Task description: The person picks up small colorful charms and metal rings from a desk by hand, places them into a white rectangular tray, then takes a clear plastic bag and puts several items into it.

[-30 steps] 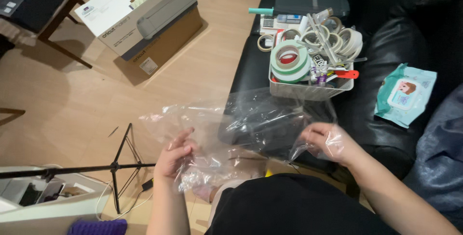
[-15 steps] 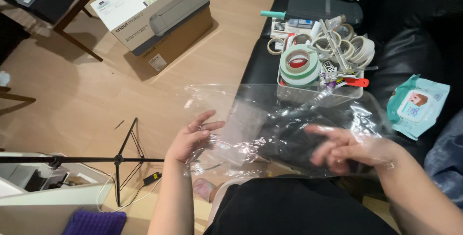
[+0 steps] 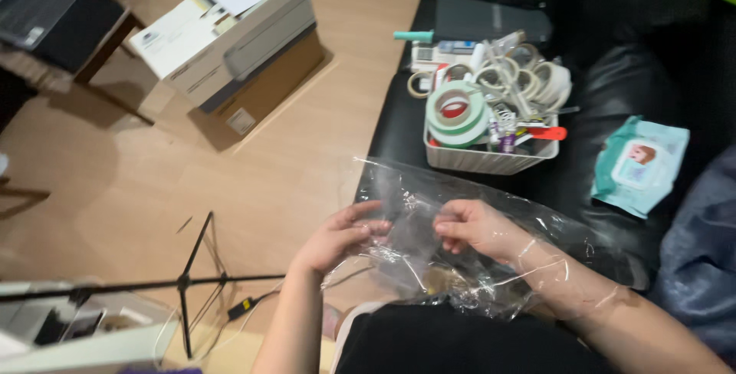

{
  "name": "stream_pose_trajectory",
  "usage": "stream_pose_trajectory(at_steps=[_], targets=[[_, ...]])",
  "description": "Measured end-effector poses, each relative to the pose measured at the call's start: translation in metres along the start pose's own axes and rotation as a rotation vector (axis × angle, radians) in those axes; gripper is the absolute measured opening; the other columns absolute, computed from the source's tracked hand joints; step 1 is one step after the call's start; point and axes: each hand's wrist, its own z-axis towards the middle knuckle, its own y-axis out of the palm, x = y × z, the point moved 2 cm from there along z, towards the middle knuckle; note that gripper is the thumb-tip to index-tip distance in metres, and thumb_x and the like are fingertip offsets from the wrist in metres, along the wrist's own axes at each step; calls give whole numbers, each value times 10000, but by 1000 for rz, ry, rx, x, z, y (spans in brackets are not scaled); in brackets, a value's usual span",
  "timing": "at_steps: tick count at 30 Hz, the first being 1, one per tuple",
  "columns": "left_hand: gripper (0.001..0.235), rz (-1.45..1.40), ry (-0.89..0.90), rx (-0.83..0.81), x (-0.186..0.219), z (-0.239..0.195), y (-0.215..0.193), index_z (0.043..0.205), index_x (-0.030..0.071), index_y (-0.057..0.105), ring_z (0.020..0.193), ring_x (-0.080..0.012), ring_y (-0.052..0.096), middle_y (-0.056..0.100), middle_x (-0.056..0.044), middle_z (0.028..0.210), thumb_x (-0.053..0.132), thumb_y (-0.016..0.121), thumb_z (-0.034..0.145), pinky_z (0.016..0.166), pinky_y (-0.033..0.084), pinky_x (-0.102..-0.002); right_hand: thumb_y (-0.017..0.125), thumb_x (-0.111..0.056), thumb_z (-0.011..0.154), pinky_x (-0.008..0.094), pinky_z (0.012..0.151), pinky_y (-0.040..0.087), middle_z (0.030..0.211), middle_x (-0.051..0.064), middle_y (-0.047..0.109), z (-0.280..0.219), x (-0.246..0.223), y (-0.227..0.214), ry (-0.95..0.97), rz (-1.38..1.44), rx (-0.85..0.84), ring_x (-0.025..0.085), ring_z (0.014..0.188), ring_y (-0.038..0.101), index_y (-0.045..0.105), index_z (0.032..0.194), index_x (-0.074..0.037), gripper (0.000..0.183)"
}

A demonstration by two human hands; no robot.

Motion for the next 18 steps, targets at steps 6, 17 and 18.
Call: stream_pose_trajectory(at_steps=[6, 17, 18], targets=[[406, 52, -46, 267, 6, 30, -24, 1297, 121, 477, 891, -325, 670, 630, -191, 1144, 73, 460, 894, 683, 582, -423, 687, -13, 770, 355, 513, 527, 733, 207, 681, -49, -17, -86, -86, -86, 296, 242, 603, 610, 650, 842, 63, 111], [757, 711, -326, -203, -41, 164, 136, 1352, 130, 322, 907, -145, 392, 429, -64, 1084, 315, 634, 687, 701, 341, -277, 626, 29, 799, 323, 649, 509, 724, 166, 731, -145, -1, -126, 50, -34, 482, 239, 658, 674, 679, 816, 34, 56], [542, 588, -367, -245, -58, 175, 147, 1264, 110, 465, 473, -75, 460, 604, -61, 674, 130, 617, 744, 344, 365, -213, 621, -23, 836, 307, 672, 488, 770, 153, 739, -154, -9, -121, 154, -64, 486, 220, 698, 665, 696, 864, 27, 94]])
